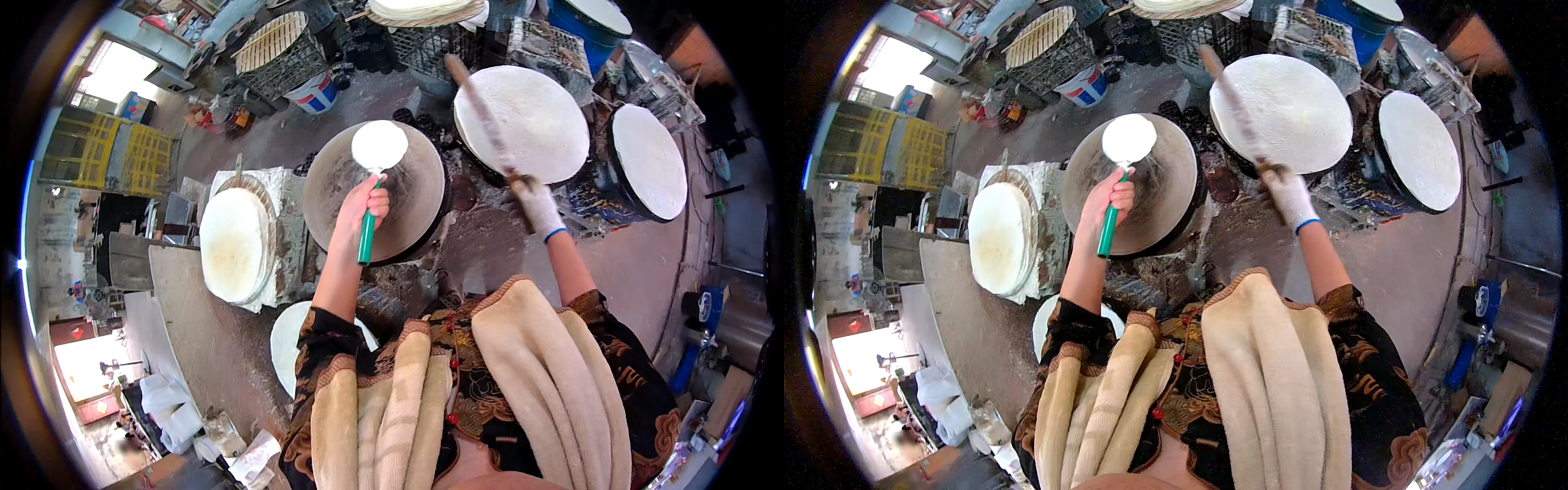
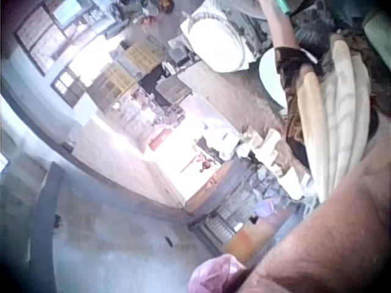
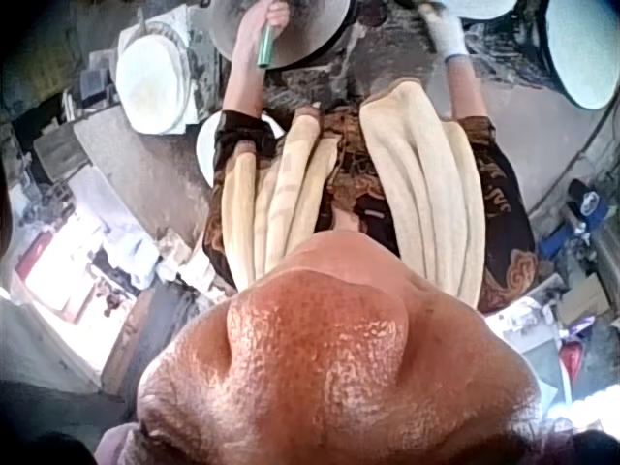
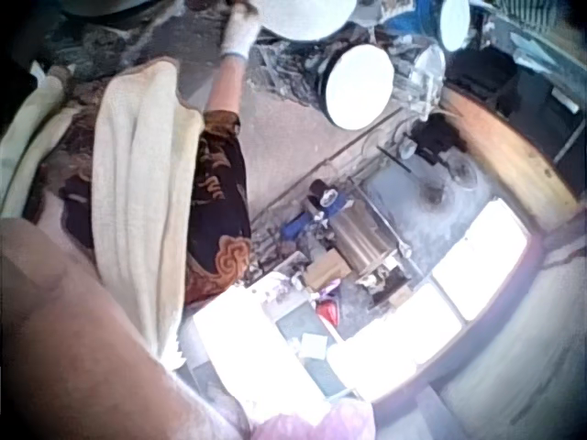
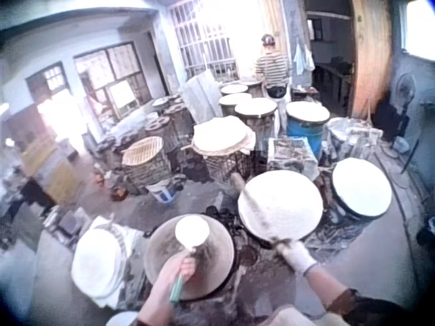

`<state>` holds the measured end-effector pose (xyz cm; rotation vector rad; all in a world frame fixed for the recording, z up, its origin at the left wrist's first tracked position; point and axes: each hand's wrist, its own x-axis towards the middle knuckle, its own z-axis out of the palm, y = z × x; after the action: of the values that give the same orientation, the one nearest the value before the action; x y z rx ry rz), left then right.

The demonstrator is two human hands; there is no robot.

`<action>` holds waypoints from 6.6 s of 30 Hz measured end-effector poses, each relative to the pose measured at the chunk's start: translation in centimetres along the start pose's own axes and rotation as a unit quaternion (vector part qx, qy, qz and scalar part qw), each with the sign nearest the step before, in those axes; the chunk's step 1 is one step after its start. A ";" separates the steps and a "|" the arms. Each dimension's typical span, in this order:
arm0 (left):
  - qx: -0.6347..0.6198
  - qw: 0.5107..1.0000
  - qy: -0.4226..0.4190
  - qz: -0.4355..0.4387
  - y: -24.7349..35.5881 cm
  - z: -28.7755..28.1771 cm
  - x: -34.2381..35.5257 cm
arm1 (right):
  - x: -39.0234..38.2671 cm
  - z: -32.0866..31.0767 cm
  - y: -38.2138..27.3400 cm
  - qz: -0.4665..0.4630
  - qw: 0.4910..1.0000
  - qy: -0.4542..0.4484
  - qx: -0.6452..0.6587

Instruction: The person scoops a white liquid batter from a large metal bowl and pours it onto several hot, round griddles. Using a wooden stick, they spread the batter into thin, circular crepes. Once cooked, the person lifts the crepes and stacks them on a nearby surface.

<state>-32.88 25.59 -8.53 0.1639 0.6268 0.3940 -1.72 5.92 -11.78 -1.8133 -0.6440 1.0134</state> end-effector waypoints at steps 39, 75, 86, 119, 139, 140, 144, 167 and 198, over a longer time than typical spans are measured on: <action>0.822 0.328 0.254 0.391 9.5 -11.9 4.0 | -0.6 21.4 -3.2 -0.009 0.991 -0.126 -0.040; 0.668 0.401 0.535 0.326 -0.3 -12.6 -5.8 | 5.0 16.4 -4.6 -0.067 0.883 -0.443 -0.138; 0.625 0.387 0.575 0.358 -5.9 -12.0 -6.1 | 15.3 14.8 -5.1 -0.219 0.813 -0.478 -0.249; 0.474 0.437 0.688 0.333 -23.0 -7.6 -6.8 | 20.0 21.7 -14.0 -0.176 0.641 -0.606 -0.437; 0.538 0.351 0.592 0.487 -23.2 0.1 -8.8 | 24.8 22.4 -12.9 -0.168 0.507 -0.700 -0.475; 0.435 0.406 0.627 0.503 -22.9 -0.5 -8.9 | 24.7 21.8 -14.2 -0.131 0.518 -0.704 -0.467; 0.064 0.559 0.584 0.585 -19.5 3.0 -12.3 | 28.6 22.0 -14.5 -0.154 0.597 -0.670 -0.413; -0.141 0.586 0.399 0.691 -22.1 2.0 -19.4 | 26.8 23.0 -16.7 -0.105 0.457 -0.711 -0.524; -0.013 0.722 0.292 0.628 -25.6 -2.4 -27.8 | -3.2 8.1 1.4 -0.223 0.797 -0.212 -0.520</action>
<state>-46.99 -8.99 -2.36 0.4456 1.0809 1.8431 -10.29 6.67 -13.75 -2.1185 -2.1270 0.7588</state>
